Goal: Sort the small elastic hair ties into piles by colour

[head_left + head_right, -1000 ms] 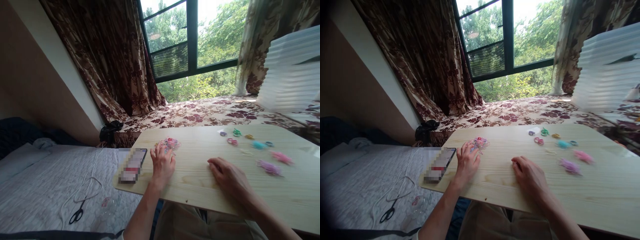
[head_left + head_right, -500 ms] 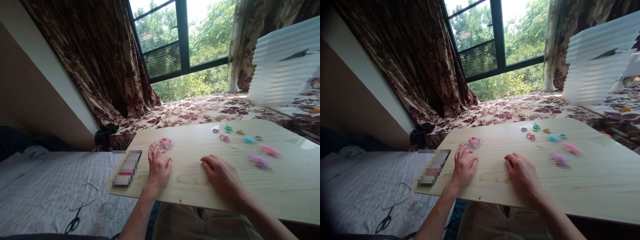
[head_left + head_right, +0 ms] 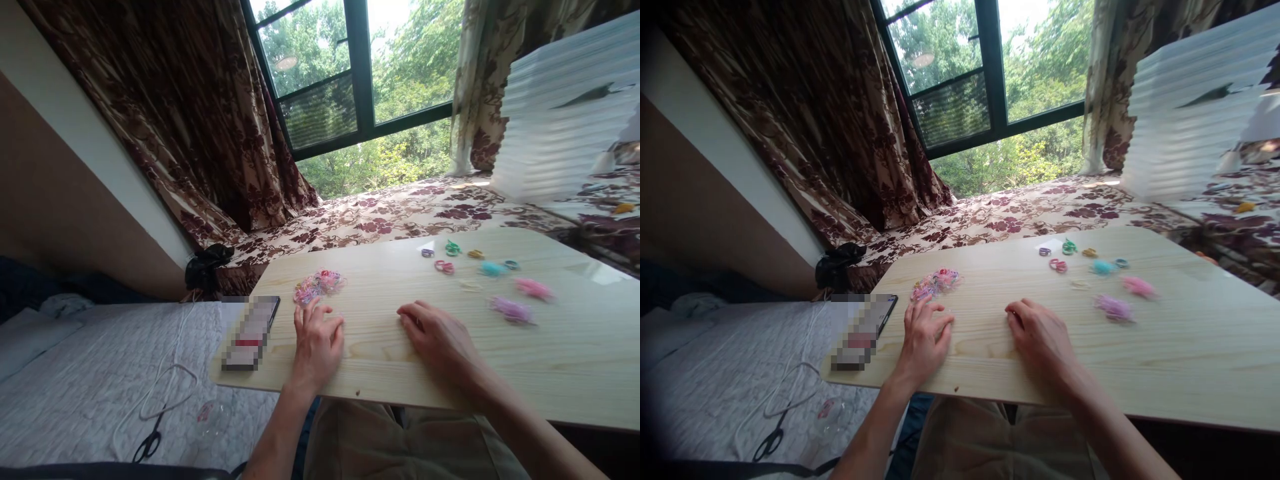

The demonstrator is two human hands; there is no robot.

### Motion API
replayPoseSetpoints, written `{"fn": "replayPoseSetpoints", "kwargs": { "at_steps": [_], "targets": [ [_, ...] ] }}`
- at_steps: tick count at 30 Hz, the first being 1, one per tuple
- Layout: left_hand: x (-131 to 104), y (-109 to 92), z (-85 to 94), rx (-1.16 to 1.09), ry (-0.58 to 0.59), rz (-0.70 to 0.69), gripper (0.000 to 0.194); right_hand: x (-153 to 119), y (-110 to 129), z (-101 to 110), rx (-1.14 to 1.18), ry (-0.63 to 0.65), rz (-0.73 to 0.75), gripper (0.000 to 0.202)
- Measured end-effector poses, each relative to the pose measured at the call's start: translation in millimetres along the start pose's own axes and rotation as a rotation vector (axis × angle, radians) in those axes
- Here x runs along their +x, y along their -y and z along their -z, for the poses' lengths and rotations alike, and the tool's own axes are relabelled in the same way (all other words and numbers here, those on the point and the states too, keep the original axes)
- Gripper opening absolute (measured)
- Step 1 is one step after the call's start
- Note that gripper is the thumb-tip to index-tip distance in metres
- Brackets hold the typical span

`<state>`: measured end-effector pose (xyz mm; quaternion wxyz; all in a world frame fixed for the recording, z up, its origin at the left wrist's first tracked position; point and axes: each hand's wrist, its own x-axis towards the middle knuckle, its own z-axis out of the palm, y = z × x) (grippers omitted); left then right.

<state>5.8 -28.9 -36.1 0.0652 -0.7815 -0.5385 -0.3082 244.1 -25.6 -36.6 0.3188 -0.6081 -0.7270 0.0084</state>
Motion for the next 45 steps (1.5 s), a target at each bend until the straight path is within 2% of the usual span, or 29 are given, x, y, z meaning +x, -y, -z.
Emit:
{"fn": "replayPoseSetpoints", "kwargs": {
  "at_steps": [5,12,17,20,25,28,33,37,42,45],
  "targets": [
    [-5,-5,9.6,-0.008,0.009,0.011,0.025,0,-1,-1,-0.002,0.013,0.003,0.029],
    [27,0,2.4,0.065,0.094,0.078,0.02,-1,-1,-1,-0.009,0.01,0.004,0.027],
    [33,-1,1.8,0.054,0.133,0.08,0.017,-1,0,-1,-0.011,0.02,-0.006,0.025],
    [31,-11,1.6,0.028,0.158,0.07,0.018,-1,1,-1,-0.007,0.026,-0.01,0.026],
    [25,-47,-7.3,-0.073,0.213,-0.016,0.015,-3,4,2,0.007,0.015,-0.002,0.026],
    [22,-59,-9.5,-0.128,0.216,-0.046,0.016,-4,5,4,0.021,0.003,0.004,0.027],
    [16,-49,-4.3,-0.163,0.114,0.003,0.021,-7,5,6,0.043,0.019,0.019,0.028],
    [6,-39,-3.2,-0.153,0.084,0.056,0.021,-8,7,9,0.08,0.071,0.075,0.025],
    [-3,-35,-7.2,-0.186,0.007,0.123,0.021,-9,5,10,0.136,0.078,0.179,0.018],
    [-3,-34,-7.5,-0.226,0.011,0.144,0.021,-10,3,11,0.143,0.084,0.19,0.016]
  ]
}}
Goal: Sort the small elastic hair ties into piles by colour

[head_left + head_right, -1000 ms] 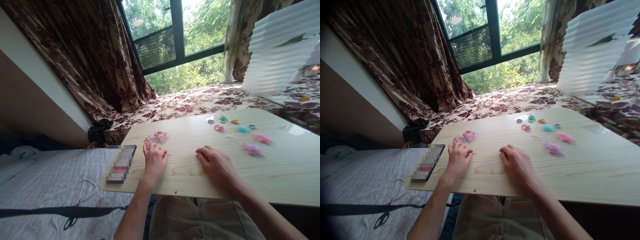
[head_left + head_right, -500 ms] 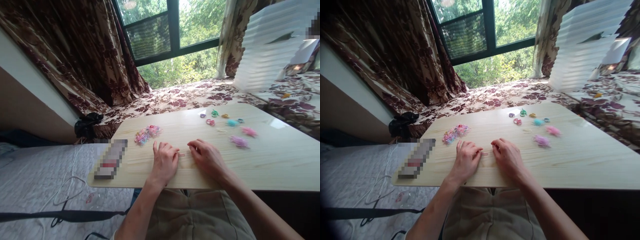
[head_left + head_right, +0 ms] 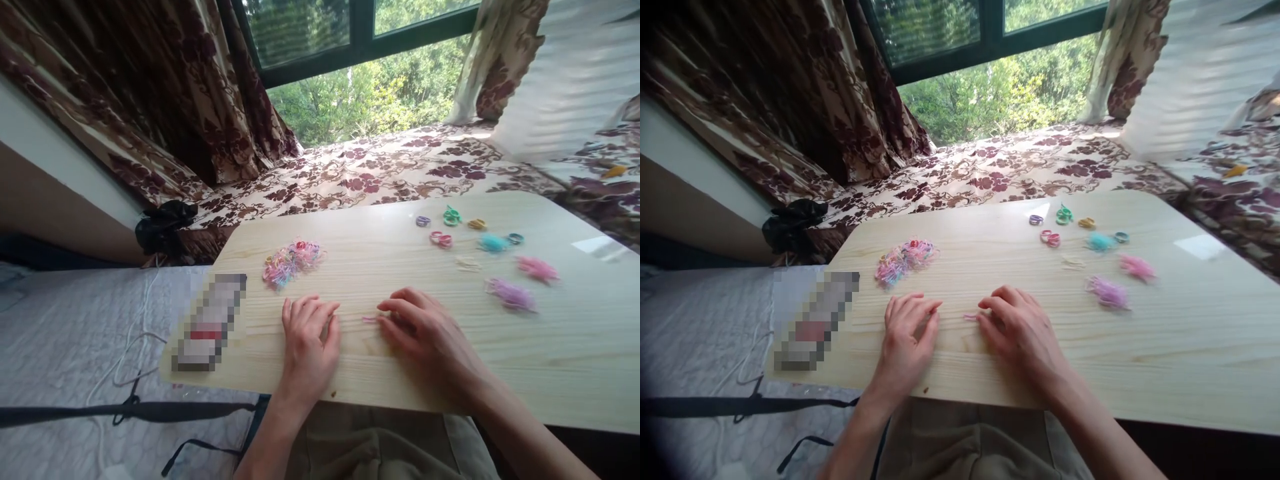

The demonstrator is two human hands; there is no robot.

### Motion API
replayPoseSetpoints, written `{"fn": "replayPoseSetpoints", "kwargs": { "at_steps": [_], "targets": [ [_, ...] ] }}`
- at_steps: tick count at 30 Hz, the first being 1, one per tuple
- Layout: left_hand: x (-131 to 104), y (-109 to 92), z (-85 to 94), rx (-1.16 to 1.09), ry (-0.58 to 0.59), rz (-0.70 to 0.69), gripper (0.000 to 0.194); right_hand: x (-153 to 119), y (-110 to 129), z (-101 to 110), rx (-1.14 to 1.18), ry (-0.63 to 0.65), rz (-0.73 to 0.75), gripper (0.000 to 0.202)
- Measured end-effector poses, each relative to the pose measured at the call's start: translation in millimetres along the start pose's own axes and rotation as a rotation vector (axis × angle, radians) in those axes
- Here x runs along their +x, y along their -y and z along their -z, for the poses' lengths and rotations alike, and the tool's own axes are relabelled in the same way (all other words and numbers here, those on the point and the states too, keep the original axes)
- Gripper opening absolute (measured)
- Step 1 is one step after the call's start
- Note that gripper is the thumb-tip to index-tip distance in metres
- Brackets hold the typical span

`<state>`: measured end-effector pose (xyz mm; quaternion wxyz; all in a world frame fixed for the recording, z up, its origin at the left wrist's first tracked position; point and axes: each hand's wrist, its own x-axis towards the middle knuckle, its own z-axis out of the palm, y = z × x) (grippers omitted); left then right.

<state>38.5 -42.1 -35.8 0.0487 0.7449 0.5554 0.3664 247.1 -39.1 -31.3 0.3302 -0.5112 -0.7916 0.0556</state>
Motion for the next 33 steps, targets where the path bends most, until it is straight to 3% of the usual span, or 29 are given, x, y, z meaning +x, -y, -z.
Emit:
{"fn": "replayPoseSetpoints", "kwargs": {
  "at_steps": [6,15,22,27,33],
  "targets": [
    [2,-2,4.1,-0.027,0.046,0.042,0.019,4,0,3,0.017,0.077,-0.03,0.016],
    [5,-10,9.7,-0.048,0.13,0.061,0.023,8,8,6,0.036,0.056,0.017,0.02],
    [23,-9,-2.9,-0.027,0.138,0.039,0.02,10,12,8,-0.017,0.075,0.013,0.02],
    [24,-2,-8.9,-0.017,0.115,-0.017,0.021,-3,3,28,0.008,0.031,-0.107,0.016],
    [22,2,-9.5,-0.025,0.119,-0.033,0.02,-35,-26,71,-0.096,-0.105,-0.307,0.011]
  ]
}}
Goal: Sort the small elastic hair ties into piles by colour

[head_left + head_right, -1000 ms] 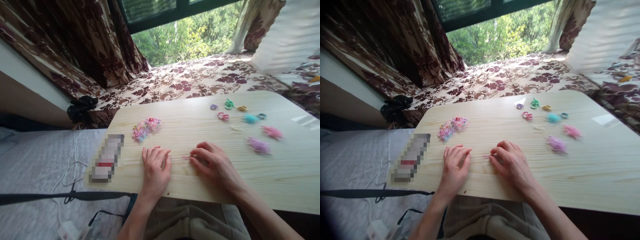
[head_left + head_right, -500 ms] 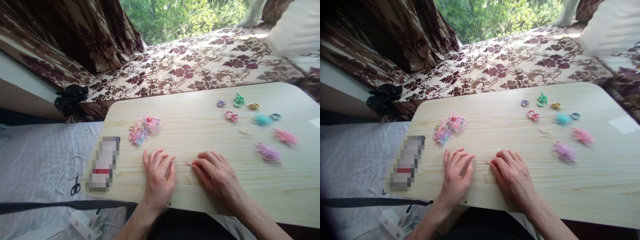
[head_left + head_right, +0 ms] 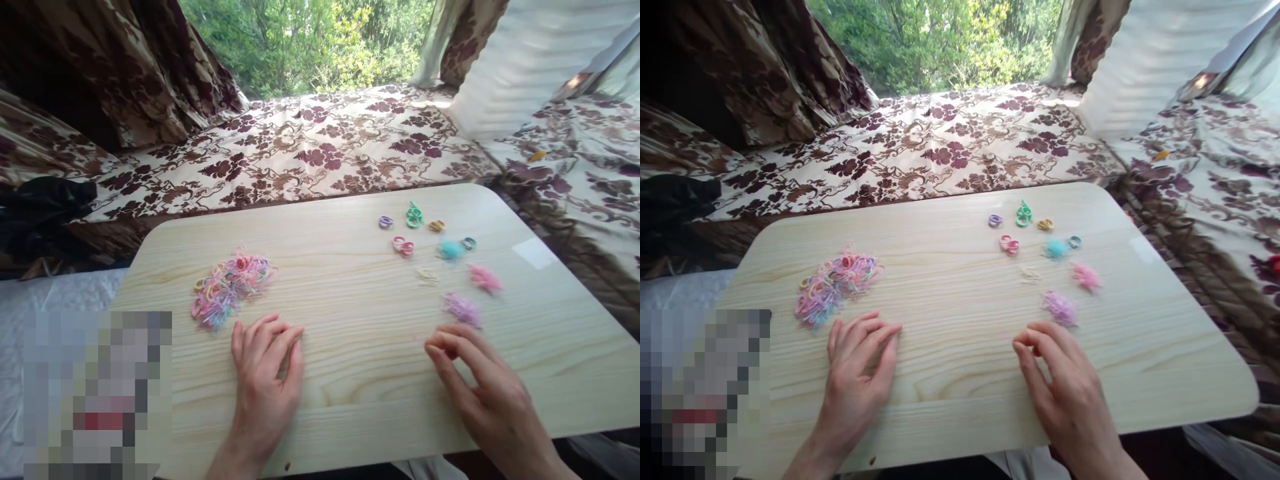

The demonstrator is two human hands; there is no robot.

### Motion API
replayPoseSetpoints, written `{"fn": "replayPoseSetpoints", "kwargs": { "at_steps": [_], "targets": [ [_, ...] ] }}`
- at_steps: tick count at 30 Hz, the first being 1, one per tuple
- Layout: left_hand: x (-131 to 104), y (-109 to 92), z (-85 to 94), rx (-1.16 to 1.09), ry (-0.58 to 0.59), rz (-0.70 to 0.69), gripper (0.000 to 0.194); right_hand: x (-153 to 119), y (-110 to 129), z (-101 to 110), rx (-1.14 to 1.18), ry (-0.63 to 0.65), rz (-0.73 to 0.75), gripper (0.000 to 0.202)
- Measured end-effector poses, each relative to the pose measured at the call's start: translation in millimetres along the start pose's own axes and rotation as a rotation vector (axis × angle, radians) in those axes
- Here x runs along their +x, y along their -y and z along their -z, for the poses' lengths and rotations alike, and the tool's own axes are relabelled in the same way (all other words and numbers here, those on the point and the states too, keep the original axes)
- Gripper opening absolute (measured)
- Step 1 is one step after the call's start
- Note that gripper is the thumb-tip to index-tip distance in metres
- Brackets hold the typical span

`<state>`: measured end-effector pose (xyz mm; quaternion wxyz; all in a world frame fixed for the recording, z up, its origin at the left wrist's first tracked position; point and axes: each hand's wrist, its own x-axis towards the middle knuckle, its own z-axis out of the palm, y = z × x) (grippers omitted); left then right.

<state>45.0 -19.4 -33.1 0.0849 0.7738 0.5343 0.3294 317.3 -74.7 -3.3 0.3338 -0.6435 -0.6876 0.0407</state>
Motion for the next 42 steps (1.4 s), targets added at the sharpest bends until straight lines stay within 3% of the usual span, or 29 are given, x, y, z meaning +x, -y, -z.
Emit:
{"fn": "replayPoseSetpoints", "kwargs": {
  "at_steps": [4,9,24,32,42],
  "targets": [
    [0,1,-0.8,0.006,-0.001,-0.002,0.02,-2,-29,24,-0.125,-0.074,-0.135,0.015],
    [0,1,-0.9,0.015,-0.004,-0.012,0.019,4,-45,32,-0.21,-0.079,-0.151,0.021],
    [0,1,-0.2,0.017,-0.021,-0.027,0.018,4,-48,34,-0.305,-0.093,-0.099,0.023],
    [0,2,-1.4,0.016,-0.029,-0.03,0.018,1,-48,38,-0.285,-0.107,-0.152,0.022],
    [-1,3,-1.2,0.02,-0.024,-0.032,0.017,0,-50,29,-0.285,-0.083,-0.106,0.021]
  ]
}}
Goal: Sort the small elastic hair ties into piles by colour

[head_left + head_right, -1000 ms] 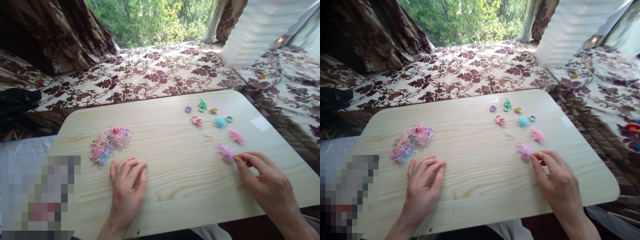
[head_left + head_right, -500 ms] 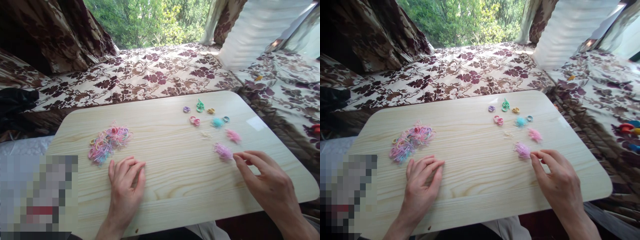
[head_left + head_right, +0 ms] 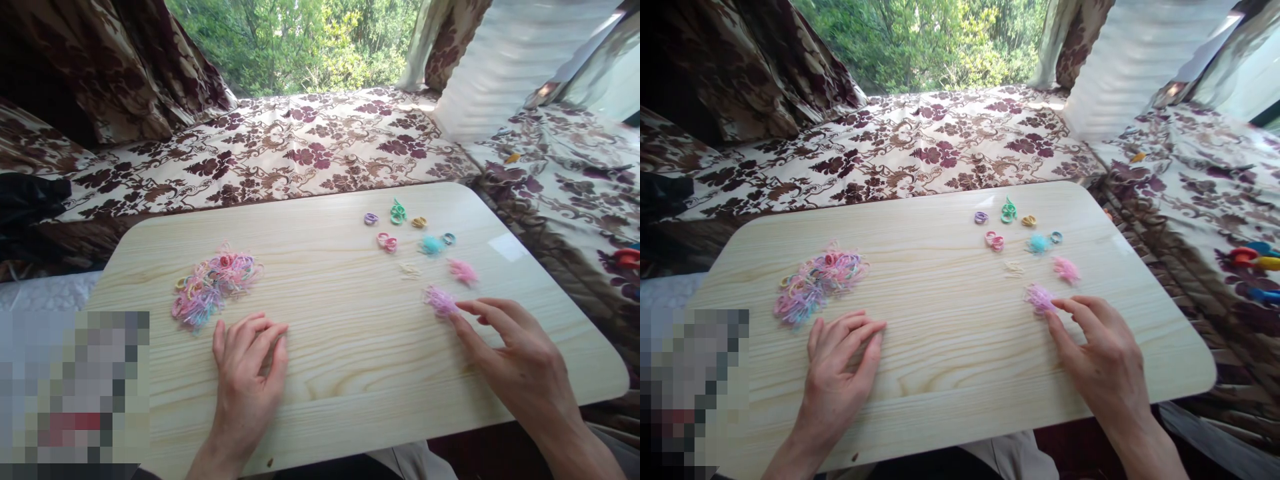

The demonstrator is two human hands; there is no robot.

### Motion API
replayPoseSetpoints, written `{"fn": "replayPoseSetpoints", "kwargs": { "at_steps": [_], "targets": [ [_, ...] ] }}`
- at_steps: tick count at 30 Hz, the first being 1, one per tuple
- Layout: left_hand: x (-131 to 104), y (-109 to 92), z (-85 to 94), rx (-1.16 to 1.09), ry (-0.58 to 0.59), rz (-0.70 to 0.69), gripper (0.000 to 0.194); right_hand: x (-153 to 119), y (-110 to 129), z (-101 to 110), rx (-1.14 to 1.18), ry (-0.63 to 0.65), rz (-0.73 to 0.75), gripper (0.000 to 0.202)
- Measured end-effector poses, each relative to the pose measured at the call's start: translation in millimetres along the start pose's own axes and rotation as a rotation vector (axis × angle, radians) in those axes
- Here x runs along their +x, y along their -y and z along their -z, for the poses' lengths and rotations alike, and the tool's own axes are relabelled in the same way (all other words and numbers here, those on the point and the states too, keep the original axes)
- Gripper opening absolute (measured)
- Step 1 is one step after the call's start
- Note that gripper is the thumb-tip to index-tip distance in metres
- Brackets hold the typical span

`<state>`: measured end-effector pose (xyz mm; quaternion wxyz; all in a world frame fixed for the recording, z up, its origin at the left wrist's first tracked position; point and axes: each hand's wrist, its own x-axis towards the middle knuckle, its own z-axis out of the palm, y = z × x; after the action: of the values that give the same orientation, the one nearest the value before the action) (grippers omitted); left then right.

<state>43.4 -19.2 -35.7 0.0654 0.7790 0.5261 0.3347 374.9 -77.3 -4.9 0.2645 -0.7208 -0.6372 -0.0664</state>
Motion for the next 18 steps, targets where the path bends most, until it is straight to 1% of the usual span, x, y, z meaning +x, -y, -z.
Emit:
{"fn": "replayPoseSetpoints", "kwargs": {
  "at_steps": [6,10,13,18],
  "targets": [
    [0,0,0.5,-0.002,0.011,0.024,0.018,3,-2,-4,0.0,-0.001,0.018,0.02],
    [0,0,0.4,-0.001,0.01,0.024,0.017,3,-2,-3,0.047,0.008,-0.027,0.017],
    [0,0,-0.1,0.004,0.01,0.018,0.017,1,-1,-1,0.103,0.006,-0.08,0.017],
    [0,0,-0.1,0.014,0.004,-0.006,0.017,8,-1,8,0.166,0.015,-0.252,0.023]
  ]
}}
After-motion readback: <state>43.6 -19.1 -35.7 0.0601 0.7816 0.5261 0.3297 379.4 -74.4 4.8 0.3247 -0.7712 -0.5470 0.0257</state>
